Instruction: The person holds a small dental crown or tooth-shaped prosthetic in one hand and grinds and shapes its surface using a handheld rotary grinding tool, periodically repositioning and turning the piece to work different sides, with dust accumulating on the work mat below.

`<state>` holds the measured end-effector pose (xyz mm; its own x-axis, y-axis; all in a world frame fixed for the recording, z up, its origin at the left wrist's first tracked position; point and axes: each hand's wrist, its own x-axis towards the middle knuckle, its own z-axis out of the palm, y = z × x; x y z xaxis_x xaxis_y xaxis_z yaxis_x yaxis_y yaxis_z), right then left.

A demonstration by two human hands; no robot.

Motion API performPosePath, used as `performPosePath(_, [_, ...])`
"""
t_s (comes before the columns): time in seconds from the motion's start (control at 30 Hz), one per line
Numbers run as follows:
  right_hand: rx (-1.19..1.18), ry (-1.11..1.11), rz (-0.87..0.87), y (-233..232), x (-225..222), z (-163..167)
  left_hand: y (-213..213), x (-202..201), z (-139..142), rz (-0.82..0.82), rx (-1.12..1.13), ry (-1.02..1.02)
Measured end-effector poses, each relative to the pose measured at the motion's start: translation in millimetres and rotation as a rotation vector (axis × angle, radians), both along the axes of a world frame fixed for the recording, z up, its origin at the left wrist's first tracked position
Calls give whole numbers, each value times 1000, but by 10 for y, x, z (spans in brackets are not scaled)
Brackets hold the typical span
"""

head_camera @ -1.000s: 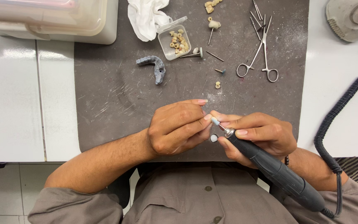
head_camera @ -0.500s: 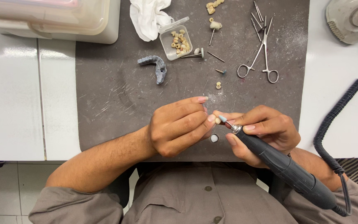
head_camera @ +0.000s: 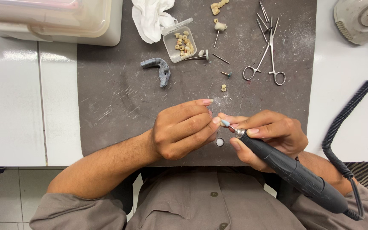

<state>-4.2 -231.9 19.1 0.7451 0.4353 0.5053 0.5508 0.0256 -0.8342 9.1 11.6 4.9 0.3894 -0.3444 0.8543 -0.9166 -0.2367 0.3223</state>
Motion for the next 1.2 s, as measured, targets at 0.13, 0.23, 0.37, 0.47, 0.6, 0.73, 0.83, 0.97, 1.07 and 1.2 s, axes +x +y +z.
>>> performPosePath(0.13, [-16, -3, 13, -21, -3, 9, 1, 3, -6, -10, -12, 4])
performPosePath(0.23, [16, 50, 36, -31, -16, 5, -3, -3, -9, -21, -24, 18])
performPosePath(0.37, [34, 27, -2, 3, -29, -36, -10, -7, -18, -25, -38, 27])
performPosePath(0.47, [46, 7, -13, 35, -27, -56, -9, -9, -24, -27, -44, 30])
performPosePath(0.6, [60, 12, -5, 55, -21, -42, -1, -18, -24, -26, -40, 42])
performPosePath(0.73, [36, -8, -19, 57, -24, -26, -1, -18, -30, -21, -34, 40])
performPosePath(0.83, [14, -23, -17, 55, -23, -29, -3, -21, -36, -13, -38, 48])
performPosePath(0.97, [50, 10, 25, 34, -17, -30, -14, -29, -42, -25, -59, 74])
performPosePath(1.07, [63, 30, 9, 30, -22, -28, -15, -35, -44, -39, -68, 84])
performPosePath(1.2, [93, -20, -27, 82, -11, -51, -13, -30, -52, -44, -76, 66])
